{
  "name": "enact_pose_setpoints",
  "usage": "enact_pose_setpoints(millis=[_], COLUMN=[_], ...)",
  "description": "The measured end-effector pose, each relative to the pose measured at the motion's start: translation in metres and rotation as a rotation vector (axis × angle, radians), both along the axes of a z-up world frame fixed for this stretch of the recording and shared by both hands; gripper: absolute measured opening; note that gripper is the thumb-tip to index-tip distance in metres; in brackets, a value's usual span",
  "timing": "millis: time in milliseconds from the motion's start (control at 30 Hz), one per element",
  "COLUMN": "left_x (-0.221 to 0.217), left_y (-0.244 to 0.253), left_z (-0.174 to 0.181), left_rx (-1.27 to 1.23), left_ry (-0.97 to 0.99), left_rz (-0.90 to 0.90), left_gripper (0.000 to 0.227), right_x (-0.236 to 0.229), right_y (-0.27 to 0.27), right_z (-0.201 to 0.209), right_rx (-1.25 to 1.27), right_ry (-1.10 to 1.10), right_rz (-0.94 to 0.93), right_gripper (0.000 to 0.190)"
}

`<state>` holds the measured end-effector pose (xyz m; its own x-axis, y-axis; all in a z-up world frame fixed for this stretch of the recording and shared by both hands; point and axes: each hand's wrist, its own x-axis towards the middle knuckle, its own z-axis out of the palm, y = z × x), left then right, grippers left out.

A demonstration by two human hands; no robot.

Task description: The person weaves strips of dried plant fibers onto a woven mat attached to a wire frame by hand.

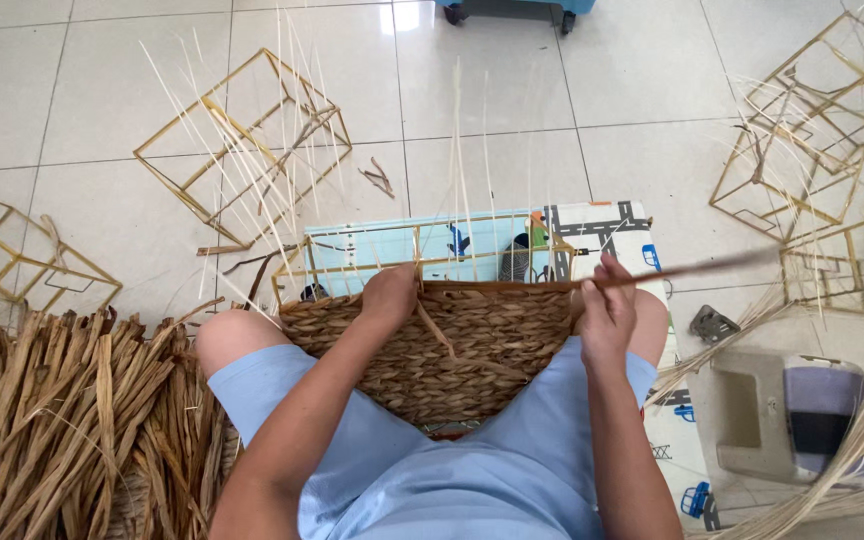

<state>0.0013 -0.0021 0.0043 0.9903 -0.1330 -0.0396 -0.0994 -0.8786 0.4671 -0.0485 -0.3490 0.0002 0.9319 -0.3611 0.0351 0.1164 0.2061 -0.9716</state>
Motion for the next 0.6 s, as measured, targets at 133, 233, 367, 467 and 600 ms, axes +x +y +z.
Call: enact_pose_setpoints(millis=[133, 233, 367, 467, 600], left_x=[-0.003, -0.020, 0.024, 0.009, 0.007], left_y=[0.014, 0.008, -0.002, 0.001, 0.010], left_z=[0.033, 0.024, 0.018, 0.012, 0.019], left_rx=[0.023, -0.269, 0.075, -0.032, -0.187], left_ry=[0.053, -0.399, -0.152, -0.040, 0.043], left_rz=[0.014, -0.159, -0.295, -0.225, -0.166], left_gripper=[0.020, 0.012, 0.006, 0.005, 0.011], right_x=[-0.013, -0.007, 0.002, -0.018, -0.046], right_y=[-0.007, -0.003, 0.023, 0.065, 0.085], right_z=[-0.002, -0.006, 0.021, -0.004, -0.019], right_rx=[-0.084, 0.090, 0.166, -0.236, -0.583], right_ry=[0.107, 0.171, 0.331, 0.136, 0.295], right_rz=[-0.048, 0.034, 0.074, 0.541, 1.039], right_gripper=[0.030, 0.022, 0.027, 0.034, 0.022])
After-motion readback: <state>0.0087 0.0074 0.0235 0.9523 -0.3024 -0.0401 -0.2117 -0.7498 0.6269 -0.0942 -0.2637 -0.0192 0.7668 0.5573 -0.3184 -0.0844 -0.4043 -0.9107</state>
